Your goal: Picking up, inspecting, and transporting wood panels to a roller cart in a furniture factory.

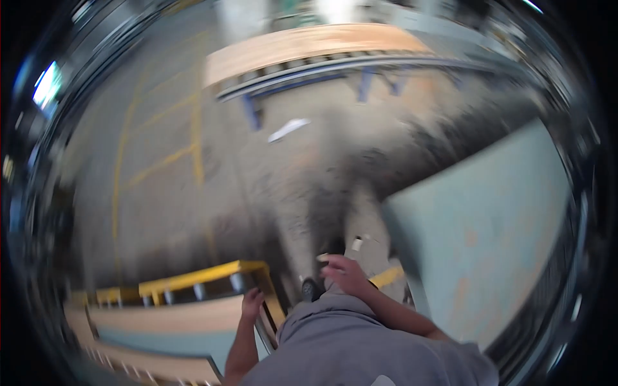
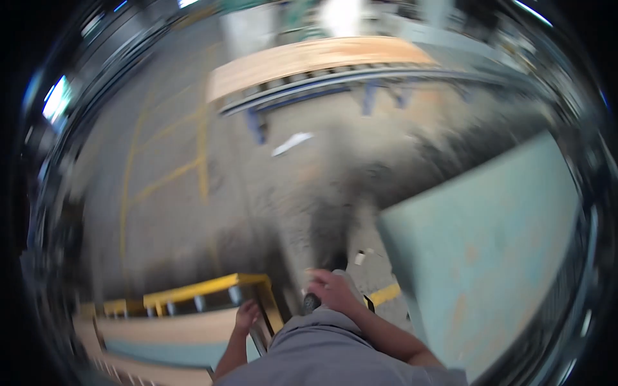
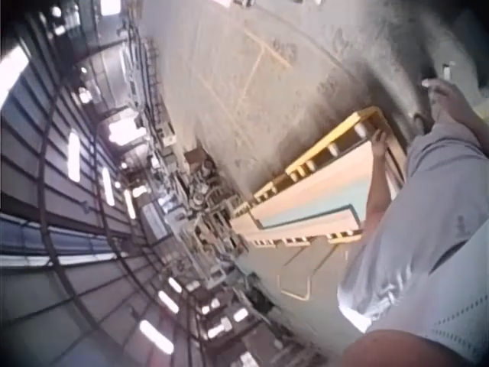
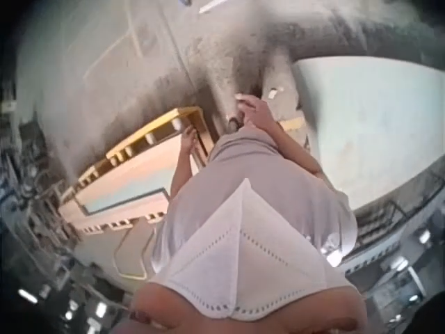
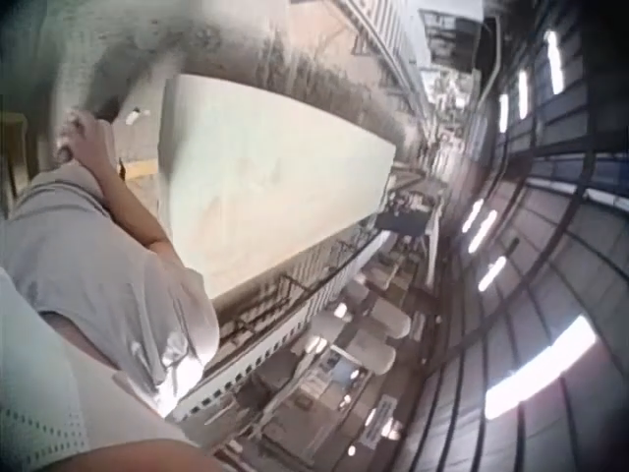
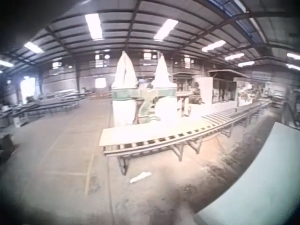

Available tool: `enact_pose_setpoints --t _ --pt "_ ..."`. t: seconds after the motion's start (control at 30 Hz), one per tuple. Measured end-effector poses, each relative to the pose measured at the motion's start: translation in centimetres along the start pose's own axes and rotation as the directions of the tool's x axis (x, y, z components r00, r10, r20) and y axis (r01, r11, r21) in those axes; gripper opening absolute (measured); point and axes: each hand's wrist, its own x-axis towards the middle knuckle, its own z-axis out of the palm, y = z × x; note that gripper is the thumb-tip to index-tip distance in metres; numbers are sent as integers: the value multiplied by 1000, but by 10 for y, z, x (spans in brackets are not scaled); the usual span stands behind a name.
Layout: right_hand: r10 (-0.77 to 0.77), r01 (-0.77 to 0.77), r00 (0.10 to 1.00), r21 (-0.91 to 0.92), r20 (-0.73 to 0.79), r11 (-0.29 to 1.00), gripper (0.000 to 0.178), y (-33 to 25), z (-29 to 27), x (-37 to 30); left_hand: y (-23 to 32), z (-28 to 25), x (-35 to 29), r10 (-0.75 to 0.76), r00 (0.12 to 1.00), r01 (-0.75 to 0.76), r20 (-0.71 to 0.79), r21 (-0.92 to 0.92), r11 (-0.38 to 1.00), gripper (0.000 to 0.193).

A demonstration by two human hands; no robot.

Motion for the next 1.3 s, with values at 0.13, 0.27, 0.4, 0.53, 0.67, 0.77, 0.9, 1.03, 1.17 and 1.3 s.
enact_pose_setpoints --t 0.13,0.27,0.4,0.53,0.67,0.77,0.9,1.03,1.17,1.3 --pt "102 -96 995 369 3 925 38 39 -2 86 11 3 9 -151 971 183 -186 169 969 48" --pt "-42 -37 958 268 283 963 47 29 -28 201 -34 1 5 -281 864 342 -417 78 936 52" --pt "16 -119 893 202 451 972 48 20 -67 316 39 49 6 -406 807 423 -428 -60 904 50" --pt "37 -107 846 101 532 989 40 15 -67 437 79 87 9 -395 739 206 -546 -376 904 42" --pt "37 -153 800 144 599 978 40 -14 -28 529 45 124 9 -351 705 249 -616 -247 936 50" --pt "31 -175 785 174 619 969 44 -43 32 574 41 147 9 -492 680 401 -543 -286 870 52" --pt "-8 -237 689 237 724 942 36 -83 129 581 70 148 19 -625 599 449 -501 -436 780 51" --pt "18 -250 496 122 868 961 33 -96 224 588 69 120 68 -716 536 400 -448 -612 682 52" --pt "230 -193 376 -167 898 967 34 -58 297 617 97 40 129 -619 603 341 -503 -539 770 51" --pt "362 79 311 -403 879 912 20 97 304 731 156 -85 189 -477 650 75 -592 -575 815 51"
